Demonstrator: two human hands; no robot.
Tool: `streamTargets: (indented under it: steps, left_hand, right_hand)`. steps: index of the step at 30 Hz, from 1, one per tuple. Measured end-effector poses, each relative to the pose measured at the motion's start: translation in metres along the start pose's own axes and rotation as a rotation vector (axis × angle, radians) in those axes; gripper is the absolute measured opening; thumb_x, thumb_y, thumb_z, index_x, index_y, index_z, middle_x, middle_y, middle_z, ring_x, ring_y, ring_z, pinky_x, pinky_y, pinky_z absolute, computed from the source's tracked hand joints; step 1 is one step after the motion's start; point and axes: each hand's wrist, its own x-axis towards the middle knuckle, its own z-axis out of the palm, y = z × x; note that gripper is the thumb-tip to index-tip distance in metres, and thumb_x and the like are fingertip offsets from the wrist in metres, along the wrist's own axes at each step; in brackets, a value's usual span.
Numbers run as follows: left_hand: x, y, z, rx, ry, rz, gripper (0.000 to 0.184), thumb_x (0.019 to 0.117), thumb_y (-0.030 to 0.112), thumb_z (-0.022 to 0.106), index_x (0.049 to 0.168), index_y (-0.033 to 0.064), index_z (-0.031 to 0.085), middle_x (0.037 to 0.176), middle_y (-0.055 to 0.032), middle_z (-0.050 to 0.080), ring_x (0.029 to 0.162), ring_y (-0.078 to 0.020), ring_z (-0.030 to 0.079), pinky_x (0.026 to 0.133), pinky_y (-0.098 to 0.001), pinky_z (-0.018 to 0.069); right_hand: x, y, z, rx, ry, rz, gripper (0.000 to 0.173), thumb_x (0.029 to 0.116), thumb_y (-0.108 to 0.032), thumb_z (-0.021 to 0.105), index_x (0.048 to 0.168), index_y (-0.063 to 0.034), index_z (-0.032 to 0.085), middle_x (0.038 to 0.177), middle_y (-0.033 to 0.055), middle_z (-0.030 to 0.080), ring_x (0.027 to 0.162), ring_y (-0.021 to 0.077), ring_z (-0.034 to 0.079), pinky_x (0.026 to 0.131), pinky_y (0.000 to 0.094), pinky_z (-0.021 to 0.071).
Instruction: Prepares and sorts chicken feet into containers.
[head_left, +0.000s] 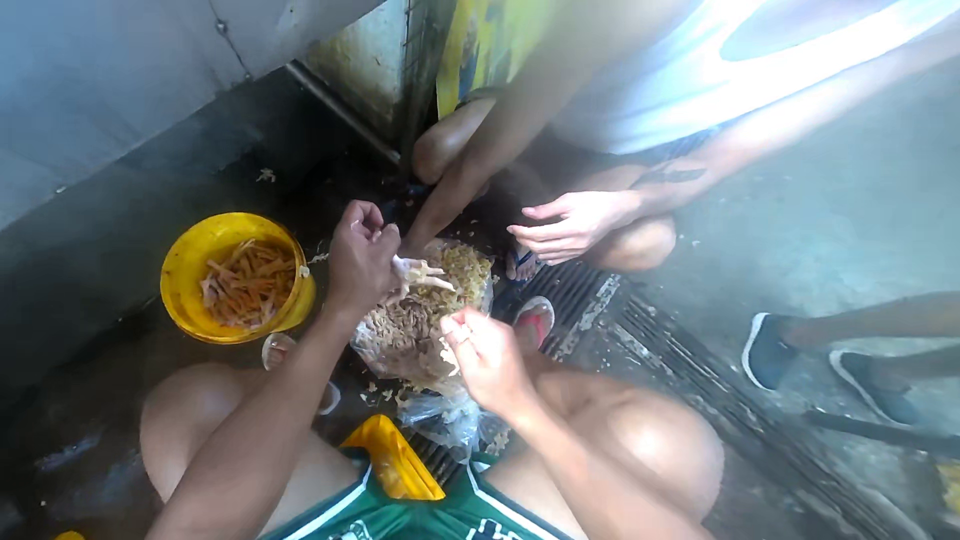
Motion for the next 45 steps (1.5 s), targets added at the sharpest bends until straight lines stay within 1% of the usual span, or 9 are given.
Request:
streamTargets:
  steps: [3,6,9,13,20,30,39,41,45]
  left_hand:
    - [-0.029,-0.006,0.020,0.046,0.003,0.099,0.018,0.1038,0.024,0.059,0.117,0.0139,0.053,0.074,-0.0057,0.055,0.052,-0.0184,0.050,0.044,-0.0342,0.0468]
    - [-0.056,-0.006,0.035,0.095,-0.141,0.113,0.030,0.1045,0.026,0.055,0.132,0.0138,0.052,0.085,-0.0045,0.060,0.065,-0.0161,0.059,0.058,-0.0375,0.0546]
    - [-0.077,-0.014,0.048,0.012,-0.214,0.215,0.026,0.1062,0.023,0.050,0.126,0.0089,0.057,0.078,0.0007,0.061,0.063,-0.0080,0.059,0.060,-0.0278,0.0547]
    - [-0.070,-0.011,0.041,-0.105,-0.306,0.085,0.022,0.1091,0.024,0.043,0.118,0.0109,0.059,0.073,0.0016,0.058,0.058,-0.0094,0.054,0.054,-0.0268,0.0490]
    - [-0.065,-0.007,0.040,-0.531,-0.407,-0.225,0.020,0.1077,0.023,0.041,0.111,0.0126,0.058,0.065,0.0013,0.047,0.052,-0.0093,0.044,0.049,-0.0253,0.0401]
    - [-0.084,0.005,0.042,-0.823,-0.423,-0.603,0.015,0.1109,0.020,0.038,0.111,0.0108,0.050,0.063,0.0017,0.041,0.047,-0.0090,0.042,0.044,-0.0226,0.0407]
    - [-0.091,0.021,0.013,-0.721,-0.426,-0.479,0.017,0.1063,0.014,0.040,0.102,0.0095,0.055,0.059,0.0030,0.042,0.046,-0.0069,0.041,0.045,-0.0213,0.0402]
    - [-0.089,0.021,0.005,-0.715,-0.426,-0.440,0.016,0.1056,0.016,0.041,0.099,0.0120,0.056,0.059,0.0033,0.042,0.047,-0.0067,0.042,0.047,-0.0215,0.0409]
    - [-0.085,0.022,-0.011,-0.740,-0.396,-0.344,0.018,0.1042,0.018,0.043,0.096,0.0154,0.058,0.057,0.0035,0.043,0.046,-0.0059,0.043,0.047,-0.0213,0.0418]
  right_hand:
    - [0.008,-0.004,-0.006,0.237,-0.108,0.197,0.024,0.1039,-0.025,0.056,0.106,-0.0068,0.072,0.079,-0.0034,0.064,0.068,0.0032,0.060,0.062,0.0207,0.0525]
    - [0.014,-0.004,-0.004,0.283,-0.056,0.298,0.028,0.1040,-0.031,0.058,0.106,-0.0071,0.072,0.087,-0.0018,0.069,0.080,0.0031,0.065,0.075,0.0236,0.0558]
    - [0.022,0.003,-0.010,0.243,0.022,0.324,0.026,0.1031,-0.032,0.062,0.101,-0.0080,0.073,0.088,0.0002,0.071,0.083,0.0059,0.068,0.080,0.0272,0.0576]
    - [0.020,0.012,-0.009,0.087,0.125,0.092,0.032,0.1048,-0.030,0.057,0.082,-0.0104,0.068,0.071,-0.0044,0.060,0.066,0.0022,0.057,0.064,0.0234,0.0495]
    - [0.022,0.017,-0.011,-0.126,0.349,-0.190,0.024,0.0958,-0.019,0.058,0.076,-0.0090,0.066,0.065,-0.0031,0.057,0.059,0.0021,0.051,0.056,0.0215,0.0453]
    - [0.036,0.031,-0.023,-0.376,0.533,-0.099,0.017,0.0898,-0.015,0.061,0.075,-0.0090,0.065,0.068,0.0025,0.061,0.062,0.0148,0.060,0.057,0.0380,0.0510]
    - [0.031,0.017,-0.051,-0.442,0.628,-0.096,0.011,0.0869,-0.018,0.070,0.082,-0.0082,0.069,0.074,0.0039,0.067,0.065,0.0147,0.064,0.059,0.0377,0.0535]
    - [0.028,0.012,-0.061,-0.449,0.657,-0.043,0.017,0.0895,-0.023,0.069,0.079,-0.0104,0.065,0.066,0.0013,0.060,0.057,0.0122,0.057,0.052,0.0355,0.0472]
    - [0.027,0.008,-0.102,-0.431,0.753,0.085,0.025,0.0996,-0.025,0.061,0.092,-0.0025,0.070,0.077,0.0094,0.067,0.067,0.0187,0.065,0.064,0.0445,0.0551]
